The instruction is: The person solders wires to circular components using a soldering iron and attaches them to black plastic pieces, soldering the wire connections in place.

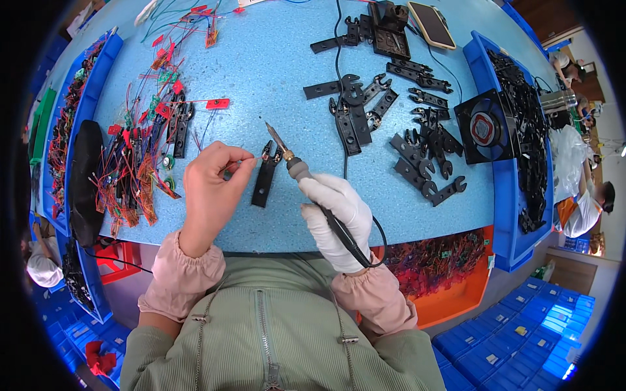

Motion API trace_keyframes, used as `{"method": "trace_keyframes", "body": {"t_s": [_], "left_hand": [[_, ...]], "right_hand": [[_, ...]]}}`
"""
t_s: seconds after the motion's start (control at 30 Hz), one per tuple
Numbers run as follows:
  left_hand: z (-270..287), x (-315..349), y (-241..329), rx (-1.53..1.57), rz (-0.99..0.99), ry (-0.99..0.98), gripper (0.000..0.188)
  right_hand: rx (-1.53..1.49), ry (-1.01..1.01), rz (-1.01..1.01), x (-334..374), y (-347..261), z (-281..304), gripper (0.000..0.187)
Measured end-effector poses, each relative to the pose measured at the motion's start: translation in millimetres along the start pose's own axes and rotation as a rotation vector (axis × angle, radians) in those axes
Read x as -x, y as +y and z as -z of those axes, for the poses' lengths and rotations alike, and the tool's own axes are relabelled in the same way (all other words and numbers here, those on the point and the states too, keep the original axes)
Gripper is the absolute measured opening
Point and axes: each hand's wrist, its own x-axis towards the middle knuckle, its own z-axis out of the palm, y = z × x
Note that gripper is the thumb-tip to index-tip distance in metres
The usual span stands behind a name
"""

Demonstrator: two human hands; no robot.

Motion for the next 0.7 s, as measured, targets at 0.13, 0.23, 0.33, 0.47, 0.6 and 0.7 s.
{"method": "trace_keyframes", "body": {"t_s": [0.13, 0.23, 0.33, 0.47, 0.6, 0.7], "left_hand": [[-8, 0, -7, -0.305, -0.216, 0.162, 0.011], [-11, 1, -9, -0.317, -0.257, 0.182, 0.011], [-13, 1, -9, -0.327, -0.298, 0.200, 0.012], [-10, 2, -4, -0.372, -0.313, 0.186, 0.012], [-10, 3, -3, -0.391, -0.316, 0.177, 0.012], [-11, 3, -3, -0.400, -0.321, 0.175, 0.012]], "right_hand": [[0.061, -0.016, 0.008, 3, -3, 3, 0.031], [0.015, 0.011, -0.040, 9, -7, 6, 0.030], [-0.029, 0.042, -0.089, 12, -9, 7, 0.029], [-0.029, 0.068, -0.088, 13, -6, 6, 0.035], [-0.023, 0.053, -0.073, 12, -7, 6, 0.036], [-0.018, 0.049, -0.067, 12, -6, 6, 0.036]]}}
